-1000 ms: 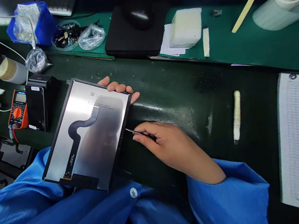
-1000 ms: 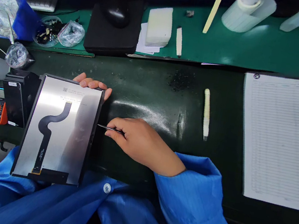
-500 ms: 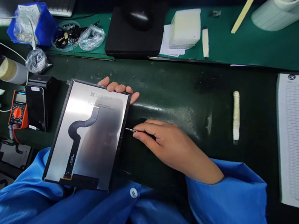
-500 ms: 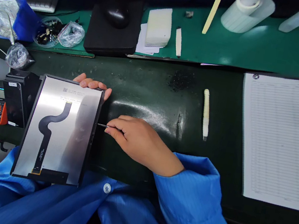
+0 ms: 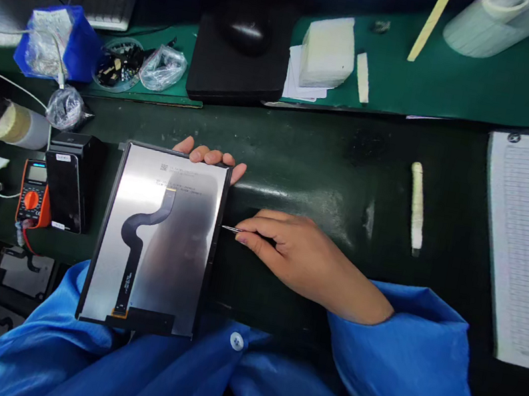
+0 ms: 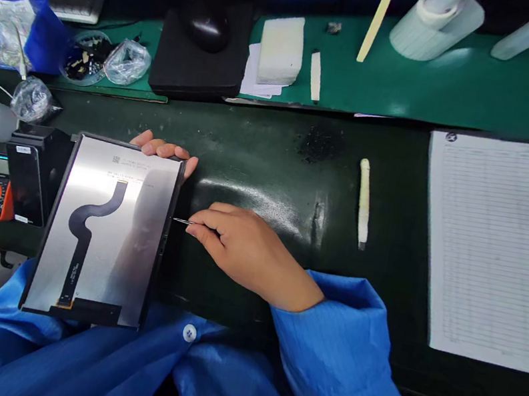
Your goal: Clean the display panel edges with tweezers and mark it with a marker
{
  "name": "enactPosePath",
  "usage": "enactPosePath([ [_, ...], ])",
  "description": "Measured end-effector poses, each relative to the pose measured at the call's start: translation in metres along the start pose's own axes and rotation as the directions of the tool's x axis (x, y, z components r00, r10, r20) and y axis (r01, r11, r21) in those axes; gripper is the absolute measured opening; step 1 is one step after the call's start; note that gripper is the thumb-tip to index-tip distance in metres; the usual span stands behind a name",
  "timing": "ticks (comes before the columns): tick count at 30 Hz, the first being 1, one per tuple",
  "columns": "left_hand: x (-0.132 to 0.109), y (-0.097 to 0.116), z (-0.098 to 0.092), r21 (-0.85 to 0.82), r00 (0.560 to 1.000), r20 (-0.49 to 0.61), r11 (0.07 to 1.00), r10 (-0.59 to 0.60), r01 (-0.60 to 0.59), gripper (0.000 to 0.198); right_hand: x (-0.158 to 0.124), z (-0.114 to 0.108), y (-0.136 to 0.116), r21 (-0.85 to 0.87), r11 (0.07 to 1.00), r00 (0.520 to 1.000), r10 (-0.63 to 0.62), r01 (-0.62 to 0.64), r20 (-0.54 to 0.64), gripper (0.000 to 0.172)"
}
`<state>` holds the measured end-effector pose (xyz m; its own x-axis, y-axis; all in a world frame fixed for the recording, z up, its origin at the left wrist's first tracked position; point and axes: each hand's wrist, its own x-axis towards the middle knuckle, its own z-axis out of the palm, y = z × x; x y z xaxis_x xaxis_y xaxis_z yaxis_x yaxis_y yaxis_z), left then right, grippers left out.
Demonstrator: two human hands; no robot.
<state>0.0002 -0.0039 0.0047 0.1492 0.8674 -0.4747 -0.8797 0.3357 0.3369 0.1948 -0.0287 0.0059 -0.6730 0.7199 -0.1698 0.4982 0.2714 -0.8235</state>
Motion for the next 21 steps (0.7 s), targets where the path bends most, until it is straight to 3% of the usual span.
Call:
enactPosePath([
  [6, -0.0031, -0.0027, 0.0, 0.021, 0.999, 0.025, 0.999, 0.045, -0.046, 0.036, -0.0005, -0.0004, -0.0035, 0.078, 0.989, 0.992, 0.12, -0.124, 0.042, 0.017],
  [14, -0.0006, -0.0023, -0.0009, 0.056, 0.998, 0.009, 0.997, 0.057, -0.057, 0.044, -0.0007, 0.0, -0.0006, -0.005, 1.0, 1.0, 0.008, -0.008, 0.004, 0.021],
  [17, 0.0011, -0.0015, -0.0014, 0.081, 0.998, -0.01, 0.995, 0.062, -0.061, 0.044, -0.0004, -0.001, -0.0024, 0.016, 0.999, 0.998, 0.037, -0.038, 0.048, 0.025],
  [21, -0.0013, -0.0024, 0.0019, 0.106, 0.996, -0.037, 0.991, 0.083, -0.079, 0.043, -0.0008, -0.0005, -0.0034, 0.082, 0.989, 0.992, 0.115, -0.119, 0.052, 0.017],
])
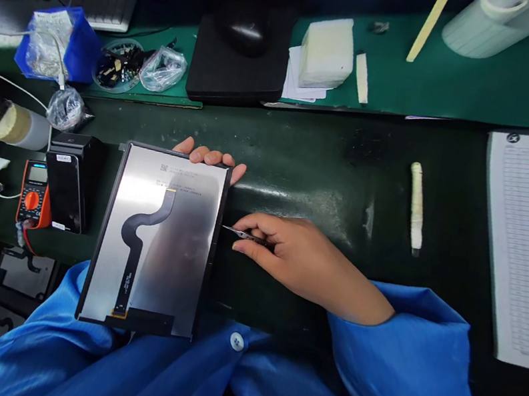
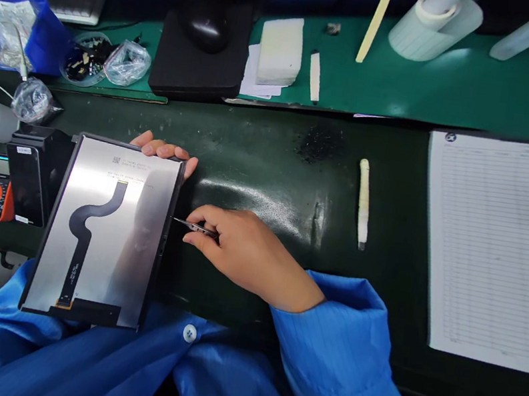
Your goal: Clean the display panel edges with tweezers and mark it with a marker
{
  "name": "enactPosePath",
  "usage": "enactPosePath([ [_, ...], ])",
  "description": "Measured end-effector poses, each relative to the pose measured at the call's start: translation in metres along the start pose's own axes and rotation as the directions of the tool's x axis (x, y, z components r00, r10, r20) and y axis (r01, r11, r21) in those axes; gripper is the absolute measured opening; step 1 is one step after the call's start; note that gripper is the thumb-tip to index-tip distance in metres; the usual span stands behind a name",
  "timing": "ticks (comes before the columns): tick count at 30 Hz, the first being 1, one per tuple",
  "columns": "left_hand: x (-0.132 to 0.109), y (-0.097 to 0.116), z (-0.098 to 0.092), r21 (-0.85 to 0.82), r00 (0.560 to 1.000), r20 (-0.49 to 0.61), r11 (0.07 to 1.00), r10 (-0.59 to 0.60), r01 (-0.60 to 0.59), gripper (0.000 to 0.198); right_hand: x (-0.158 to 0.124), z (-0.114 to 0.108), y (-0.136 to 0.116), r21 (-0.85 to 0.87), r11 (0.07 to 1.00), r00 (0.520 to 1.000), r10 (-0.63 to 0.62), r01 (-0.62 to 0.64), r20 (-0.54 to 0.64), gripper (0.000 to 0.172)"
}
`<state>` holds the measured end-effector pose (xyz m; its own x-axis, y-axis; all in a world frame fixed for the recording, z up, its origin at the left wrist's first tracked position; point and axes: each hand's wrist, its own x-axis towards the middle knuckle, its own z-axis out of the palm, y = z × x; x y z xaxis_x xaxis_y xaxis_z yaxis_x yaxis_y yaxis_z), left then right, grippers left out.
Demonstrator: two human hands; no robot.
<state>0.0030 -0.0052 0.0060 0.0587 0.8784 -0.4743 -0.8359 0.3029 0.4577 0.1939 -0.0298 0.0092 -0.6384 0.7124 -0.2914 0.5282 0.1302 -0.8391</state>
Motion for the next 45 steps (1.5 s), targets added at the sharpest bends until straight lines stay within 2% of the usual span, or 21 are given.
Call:
enactPosePath([
  [6, -0.0039, -0.0015, 0.0035, -0.038, 1.0, 0.004, 0.999, 0.004, -0.004, 0.042, -0.0006, 0.0008, 0.0029, -0.064, 0.993, 0.994, -0.099, 0.096, -0.047, 0.015],
  [13, -0.0034, -0.0008, 0.0026, -0.031, 1.0, 0.009, 0.999, -0.025, 0.025, 0.042, -0.0001, 0.0004, 0.0015, -0.102, 0.991, 0.996, -0.085, 0.081, -0.031, 0.015],
  [19, -0.0022, -0.0001, 0.0065, 0.01, 1.0, -0.028, 1.0, 0.008, -0.008, 0.043, -0.0003, 0.0012, 0.0052, -0.127, 0.983, 0.99, -0.139, 0.135, -0.029, 0.021],
  [23, -0.0006, -0.0002, 0.0051, 0.036, 0.999, -0.033, 0.999, 0.02, -0.019, 0.045, 0.0005, 0.001, 0.0024, -0.116, 0.988, 0.994, -0.106, 0.103, -0.024, 0.026],
  [28, -0.002, -0.0004, 0.0013, -0.042, 0.999, 0.044, 0.999, -0.026, 0.028, 0.042, 0.0002, 0.0004, -0.0014, -0.047, 0.999, 0.999, 0.0, -0.002, -0.042, 0.018],
  [31, -0.0015, 0.0002, 0.0003, -0.021, 0.998, 0.042, 0.999, -0.048, 0.049, 0.043, 0.0001, 0.0005, 0.0005, -0.077, 0.995, 0.996, -0.064, 0.059, -0.067, 0.014],
  [35, 0.0018, 0.0011, -0.0015, 0.032, 0.999, 0.044, 0.999, -0.019, 0.018, 0.045, -0.0001, 0.0005, 0.0034, -0.119, 0.987, 0.989, -0.12, 0.11, -0.082, 0.02],
  [37, 0.0031, 0.0012, -0.0025, 0.025, 0.998, 0.064, 1.0, -0.02, 0.018, 0.045, -0.0004, 0.0, 0.0028, -0.123, 0.988, 0.993, -0.104, 0.096, -0.06, 0.022],
  [41, 0.0029, 0.0, -0.0027, -0.002, 0.999, 0.038, 1.0, -0.016, 0.016, 0.045, -0.0003, -0.0013, -0.001, -0.086, 0.995, 0.999, -0.05, 0.051, 0.017, 0.03],
  [45, -0.0001, -0.0016, -0.0017, 0.003, 0.999, 0.05, 1.0, 0.014, -0.014, 0.041, 0.0005, -0.0009, -0.0034, -0.021, 1.0, 1.0, 0.018, -0.018, 0.004, 0.02],
])
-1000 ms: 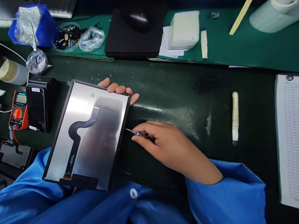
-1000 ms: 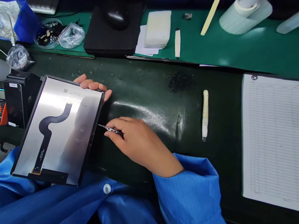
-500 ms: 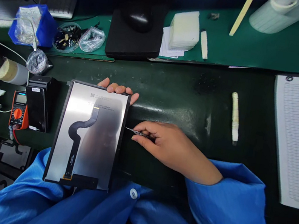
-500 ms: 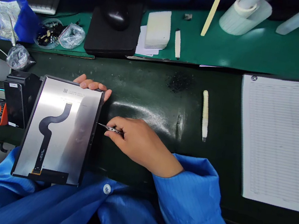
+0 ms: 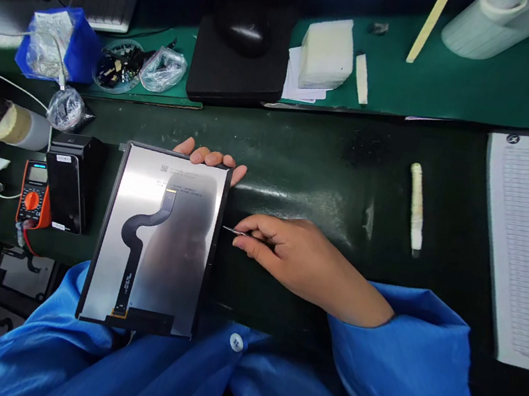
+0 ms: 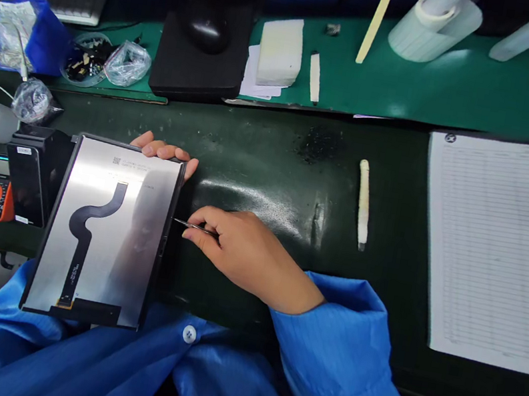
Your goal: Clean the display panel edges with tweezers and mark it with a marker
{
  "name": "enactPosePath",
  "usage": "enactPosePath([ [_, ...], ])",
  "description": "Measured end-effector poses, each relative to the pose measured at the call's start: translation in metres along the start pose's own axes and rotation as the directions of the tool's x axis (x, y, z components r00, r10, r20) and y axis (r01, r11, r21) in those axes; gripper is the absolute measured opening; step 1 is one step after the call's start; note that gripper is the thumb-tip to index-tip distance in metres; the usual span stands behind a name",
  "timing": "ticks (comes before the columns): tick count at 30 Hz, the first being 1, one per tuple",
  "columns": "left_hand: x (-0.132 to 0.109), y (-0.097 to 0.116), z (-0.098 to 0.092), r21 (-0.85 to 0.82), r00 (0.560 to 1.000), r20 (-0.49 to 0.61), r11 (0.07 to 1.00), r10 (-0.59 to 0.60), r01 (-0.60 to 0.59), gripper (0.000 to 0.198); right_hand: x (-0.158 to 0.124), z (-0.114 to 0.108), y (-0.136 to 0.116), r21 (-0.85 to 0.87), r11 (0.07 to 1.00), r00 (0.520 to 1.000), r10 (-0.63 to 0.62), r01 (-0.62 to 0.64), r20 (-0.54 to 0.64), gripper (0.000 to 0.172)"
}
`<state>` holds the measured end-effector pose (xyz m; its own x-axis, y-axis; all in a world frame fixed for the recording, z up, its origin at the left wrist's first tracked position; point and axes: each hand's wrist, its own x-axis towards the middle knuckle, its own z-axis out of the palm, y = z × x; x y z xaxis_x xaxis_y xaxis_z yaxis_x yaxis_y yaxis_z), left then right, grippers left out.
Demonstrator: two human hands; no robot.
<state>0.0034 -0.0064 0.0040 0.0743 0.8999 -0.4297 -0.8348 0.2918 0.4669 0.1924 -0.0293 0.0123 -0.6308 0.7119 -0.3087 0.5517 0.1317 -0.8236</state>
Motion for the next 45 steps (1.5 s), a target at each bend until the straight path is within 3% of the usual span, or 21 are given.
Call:
enactPosePath([
  [5, -0.0027, 0.0006, 0.0021, -0.023, 0.999, -0.012, 0.999, -0.036, 0.035, 0.042, 0.0002, 0.0018, 0.0019, -0.037, 0.998, 0.998, -0.049, 0.048, -0.03, 0.014],
  [9, -0.0013, 0.0017, 0.0027, 0.014, 1.0, -0.02, 1.0, -0.023, 0.023, 0.042, 0.0001, 0.0021, 0.005, -0.098, 0.987, 0.989, -0.135, 0.129, -0.059, 0.021],
  [13, 0.0006, 0.002, 0.0024, 0.062, 0.999, -0.05, 0.998, -0.003, 0.007, 0.044, -0.0007, 0.0011, 0.0036, -0.073, 0.993, 0.996, -0.092, 0.091, -0.015, 0.027],
  [17, -0.0012, 0.0017, 0.0026, 0.052, 0.999, -0.049, 0.998, -0.017, 0.019, 0.043, -0.0011, 0.0008, 0.0018, -0.022, 1.0, 1.0, -0.009, 0.009, -0.022, 0.02],
  [20, -0.0014, 0.0021, 0.0019, 0.039, 1.0, -0.021, 0.999, -0.023, 0.024, 0.042, -0.0006, 0.0014, 0.0034, -0.048, 0.997, 0.997, -0.062, 0.059, -0.057, 0.015],
  [24, 0.0012, 0.003, 0.0009, 0.063, 0.999, -0.034, 0.998, -0.019, 0.021, 0.045, 0.0001, 0.001, 0.0051, -0.087, 0.989, 0.991, -0.124, 0.118, -0.059, 0.023],
  [30, -0.0005, 0.0019, 0.0014, 0.006, 0.999, -0.022, 0.999, -0.036, 0.036, 0.041, -0.0008, 0.0012, 0.003, -0.011, 1.0, 0.998, -0.018, 0.017, -0.066, 0.018],
  [36, 0.0008, 0.002, 0.0035, -0.026, 0.999, -0.036, 0.999, -0.035, 0.034, 0.044, 0.0004, 0.0014, 0.005, -0.095, 0.989, 0.991, -0.119, 0.113, -0.061, 0.022],
  [42, 0.0002, 0.0015, 0.0072, 0.012, 0.996, -0.093, 1.0, -0.015, 0.016, 0.043, -0.0005, 0.0017, 0.004, -0.015, 0.999, 0.996, -0.05, 0.049, -0.068, 0.016],
  [45, 0.0011, 0.0015, 0.006, 0.024, 0.997, -0.074, 1.0, -0.005, 0.006, 0.043, -0.0006, 0.0024, 0.004, -0.035, 0.996, 0.992, -0.087, 0.084, -0.094, 0.013],
])
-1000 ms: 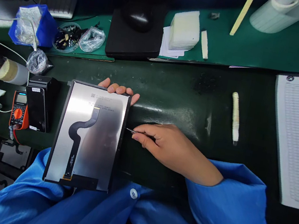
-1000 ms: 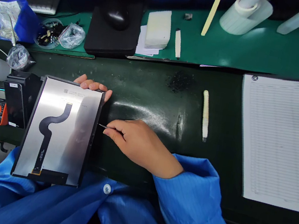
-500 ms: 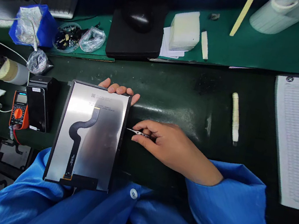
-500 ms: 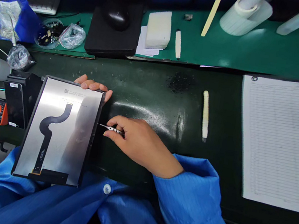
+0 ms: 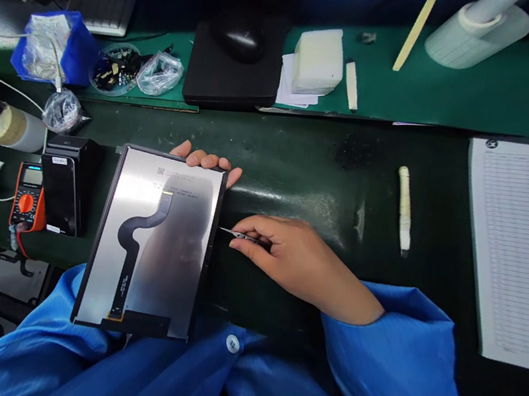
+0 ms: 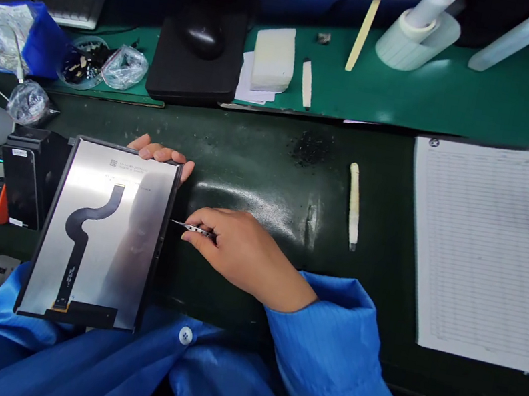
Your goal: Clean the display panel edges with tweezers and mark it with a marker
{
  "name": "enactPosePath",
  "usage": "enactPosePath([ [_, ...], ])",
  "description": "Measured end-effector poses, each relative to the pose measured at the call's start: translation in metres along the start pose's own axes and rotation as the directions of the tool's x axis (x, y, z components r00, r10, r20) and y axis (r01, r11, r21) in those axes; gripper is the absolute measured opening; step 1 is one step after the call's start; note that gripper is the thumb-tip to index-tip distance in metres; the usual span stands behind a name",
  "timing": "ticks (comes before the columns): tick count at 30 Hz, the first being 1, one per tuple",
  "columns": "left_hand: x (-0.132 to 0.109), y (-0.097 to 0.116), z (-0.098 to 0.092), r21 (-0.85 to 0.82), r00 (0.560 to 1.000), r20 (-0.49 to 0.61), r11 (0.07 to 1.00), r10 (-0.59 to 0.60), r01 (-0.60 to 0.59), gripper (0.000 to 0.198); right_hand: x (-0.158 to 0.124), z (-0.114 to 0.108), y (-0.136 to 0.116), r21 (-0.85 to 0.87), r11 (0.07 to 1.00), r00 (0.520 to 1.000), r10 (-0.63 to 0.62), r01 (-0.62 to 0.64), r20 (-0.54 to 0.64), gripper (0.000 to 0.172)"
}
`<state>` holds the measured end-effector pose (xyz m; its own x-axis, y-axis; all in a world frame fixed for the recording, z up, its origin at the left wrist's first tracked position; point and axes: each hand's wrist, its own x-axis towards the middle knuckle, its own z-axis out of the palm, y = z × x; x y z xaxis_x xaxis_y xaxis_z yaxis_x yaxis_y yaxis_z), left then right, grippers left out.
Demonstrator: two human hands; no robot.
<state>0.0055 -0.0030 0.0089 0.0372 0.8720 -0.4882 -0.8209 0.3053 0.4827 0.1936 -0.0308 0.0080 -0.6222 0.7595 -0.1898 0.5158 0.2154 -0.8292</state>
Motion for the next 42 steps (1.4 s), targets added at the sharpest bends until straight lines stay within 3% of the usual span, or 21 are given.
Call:
enactPosePath([
  [8, 0.001, -0.002, -0.003, -0.1, 1.0, 0.031, 0.995, 0.0, 0.004, 0.042, -0.001, 0.001, 0.003, -0.055, 0.997, 0.998, -0.052, 0.05, -0.029, 0.011],
  [15, -0.008, -0.001, 0.003, 0.083, 0.993, 0.029, 0.989, 0.118, -0.12, 0.038, 0.0, 0.002, 0.005, -0.081, 0.992, 0.992, -0.101, 0.095, -0.078, 0.01],
  [33, -0.005, 0.0, -0.003, 0.057, 0.991, 0.092, 0.993, 0.1, -0.105, 0.039, 0.001, 0.003, 0.006, -0.083, 0.991, 0.994, -0.107, 0.106, -0.007, 0.023],
  [42, -0.008, 0.003, 0.003, 0.018, 0.993, 0.106, 0.998, 0.054, -0.057, 0.042, 0.0, 0.003, 0.003, -0.067, 0.995, 0.997, -0.07, 0.068, -0.022, 0.016],
])
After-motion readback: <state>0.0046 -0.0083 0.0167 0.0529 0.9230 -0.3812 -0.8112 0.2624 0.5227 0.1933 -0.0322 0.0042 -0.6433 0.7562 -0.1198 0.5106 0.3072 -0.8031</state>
